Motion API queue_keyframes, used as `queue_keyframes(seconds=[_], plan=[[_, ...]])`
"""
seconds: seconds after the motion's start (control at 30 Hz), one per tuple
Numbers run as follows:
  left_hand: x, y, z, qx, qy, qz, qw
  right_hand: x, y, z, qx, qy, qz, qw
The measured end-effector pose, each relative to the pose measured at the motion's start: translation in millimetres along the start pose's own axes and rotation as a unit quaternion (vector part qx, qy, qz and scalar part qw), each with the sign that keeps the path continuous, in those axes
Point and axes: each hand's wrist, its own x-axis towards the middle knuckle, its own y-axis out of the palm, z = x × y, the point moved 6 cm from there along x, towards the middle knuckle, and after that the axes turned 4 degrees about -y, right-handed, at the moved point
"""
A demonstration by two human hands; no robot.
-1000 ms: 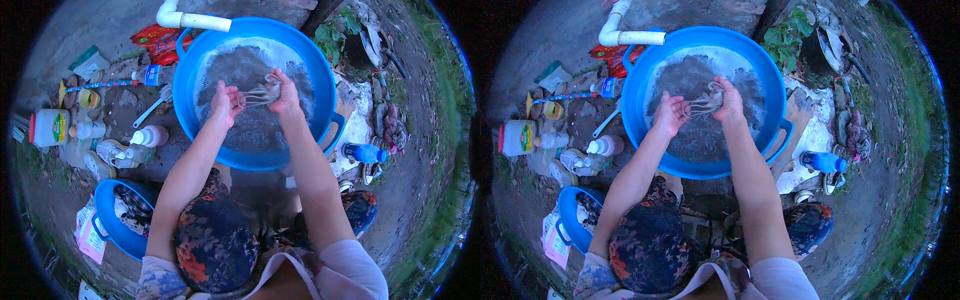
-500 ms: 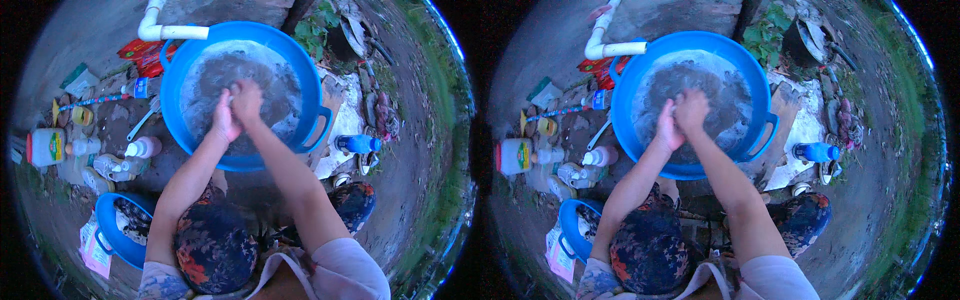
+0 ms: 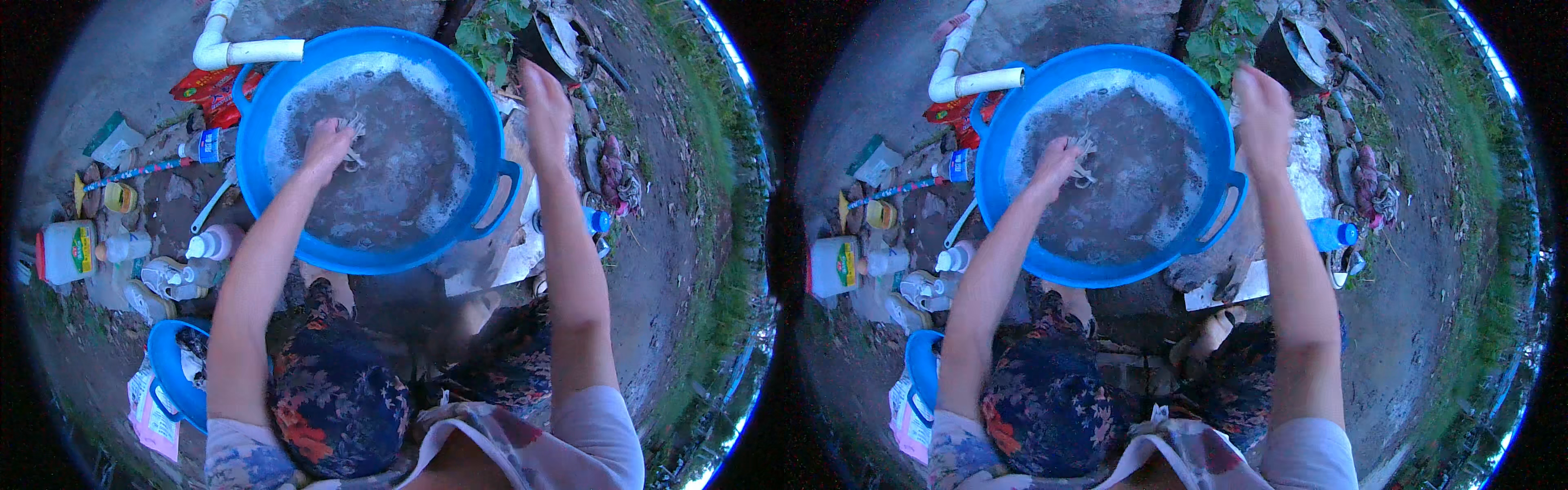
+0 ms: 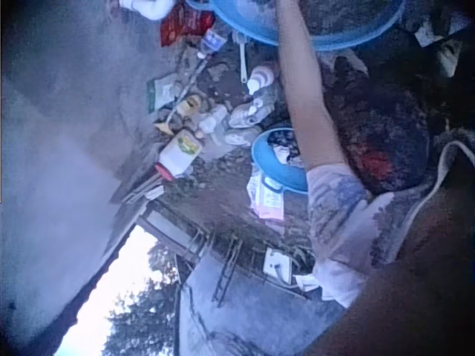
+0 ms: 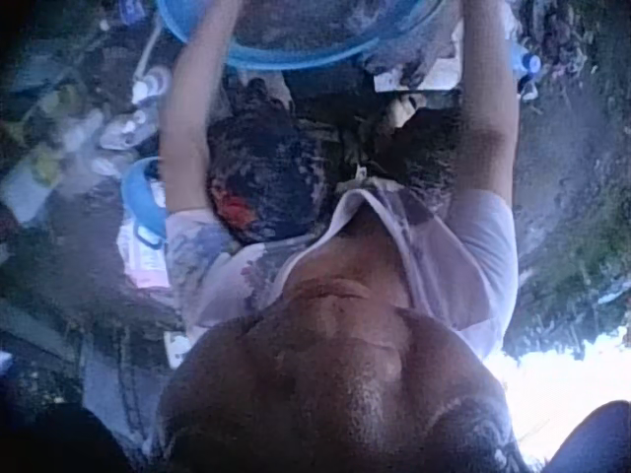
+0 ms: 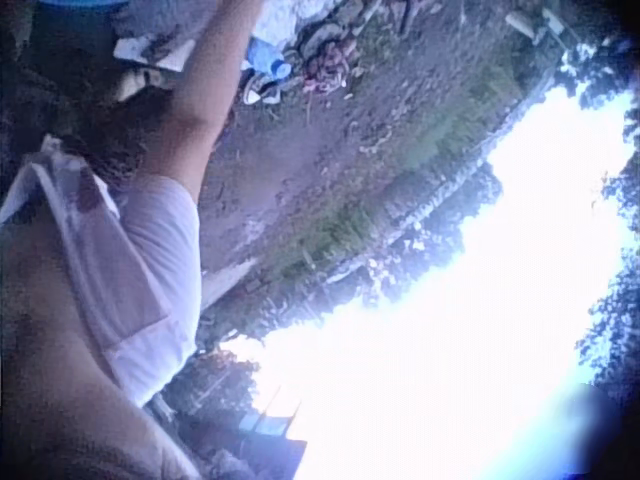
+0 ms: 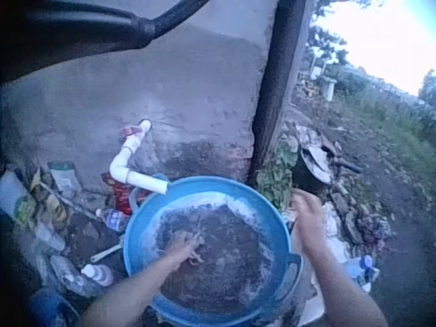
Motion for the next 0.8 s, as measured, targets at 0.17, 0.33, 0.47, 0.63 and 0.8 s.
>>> queue_keyframes(seconds=[0.17,0.33,0.47,0.63,0.8], plan=[[29,28,-20,0.279,0.062,0.043,0.957,-95,-81,-216,-0.158,0.322,0.086,0.929],[-3,69,-30,0.38,0.071,0.237,0.891,-169,-46,-222,-0.361,0.291,0.23,0.855],[-4,116,45,0.516,0.078,0.285,0.804,-194,-75,-239,-0.385,0.343,0.036,0.856],[-45,60,-19,0.476,0.041,0.13,0.869,-228,-62,-251,0.079,0.587,0.097,0.8],[-7,17,-15,0.436,0.048,0.059,0.897,-198,-62,-232,0.202,0.408,0.088,0.886]])
